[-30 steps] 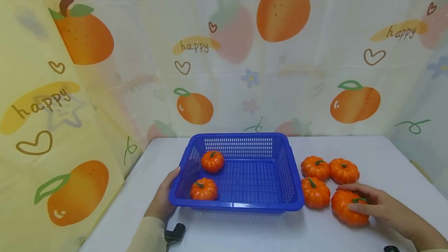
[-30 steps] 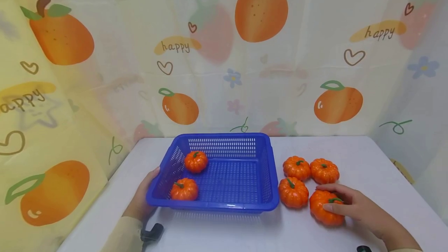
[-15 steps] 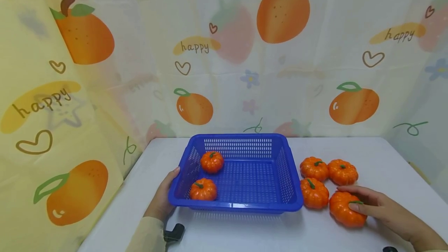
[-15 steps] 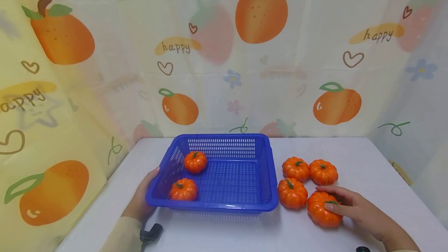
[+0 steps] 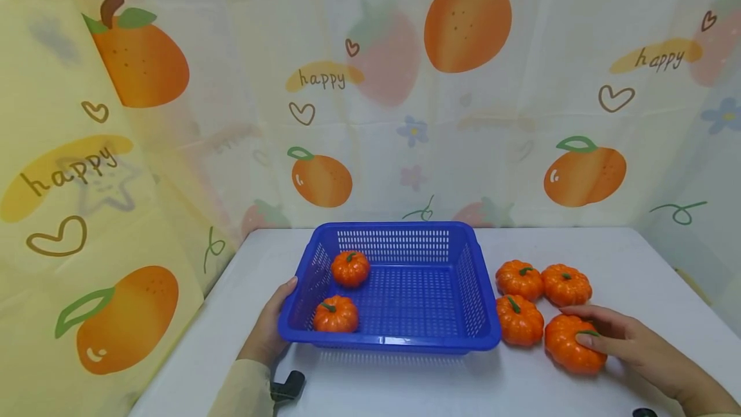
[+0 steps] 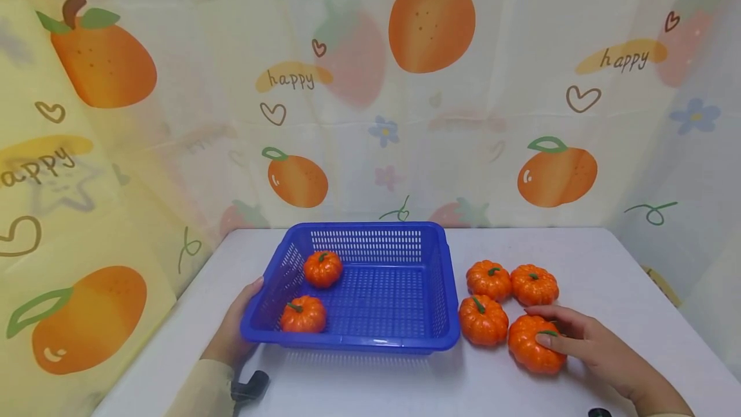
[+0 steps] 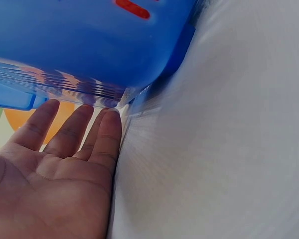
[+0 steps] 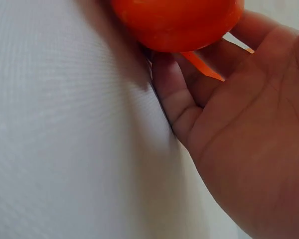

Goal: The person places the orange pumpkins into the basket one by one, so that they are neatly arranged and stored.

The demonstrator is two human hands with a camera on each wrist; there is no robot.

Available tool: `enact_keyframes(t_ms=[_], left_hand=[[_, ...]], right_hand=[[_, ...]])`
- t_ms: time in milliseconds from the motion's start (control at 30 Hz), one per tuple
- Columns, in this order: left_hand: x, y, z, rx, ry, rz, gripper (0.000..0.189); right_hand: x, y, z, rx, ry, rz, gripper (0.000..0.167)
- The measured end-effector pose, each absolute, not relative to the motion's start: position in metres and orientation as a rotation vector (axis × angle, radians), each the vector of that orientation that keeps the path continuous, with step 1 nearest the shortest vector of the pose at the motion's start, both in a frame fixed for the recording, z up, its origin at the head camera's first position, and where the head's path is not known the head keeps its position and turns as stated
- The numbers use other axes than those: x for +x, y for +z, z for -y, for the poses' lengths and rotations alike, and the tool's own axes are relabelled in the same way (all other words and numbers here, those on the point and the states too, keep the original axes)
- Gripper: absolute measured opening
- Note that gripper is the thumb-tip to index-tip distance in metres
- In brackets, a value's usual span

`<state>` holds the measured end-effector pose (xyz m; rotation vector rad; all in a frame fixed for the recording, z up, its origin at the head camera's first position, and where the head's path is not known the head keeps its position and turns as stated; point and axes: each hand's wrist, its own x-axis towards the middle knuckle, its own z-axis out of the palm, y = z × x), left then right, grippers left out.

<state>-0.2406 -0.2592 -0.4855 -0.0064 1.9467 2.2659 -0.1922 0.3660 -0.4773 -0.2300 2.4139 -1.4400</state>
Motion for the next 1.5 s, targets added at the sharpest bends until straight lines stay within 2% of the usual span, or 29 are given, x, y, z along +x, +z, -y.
enact_keyframes(t_ms=[1500], left_hand=[[-0.240,-0.488,0.259,-0.008,2.246,-1.992,0.081]], right_hand=[[-0.188,-0.473,-0.365,-0.128,-1.548,-2.670,0.046]])
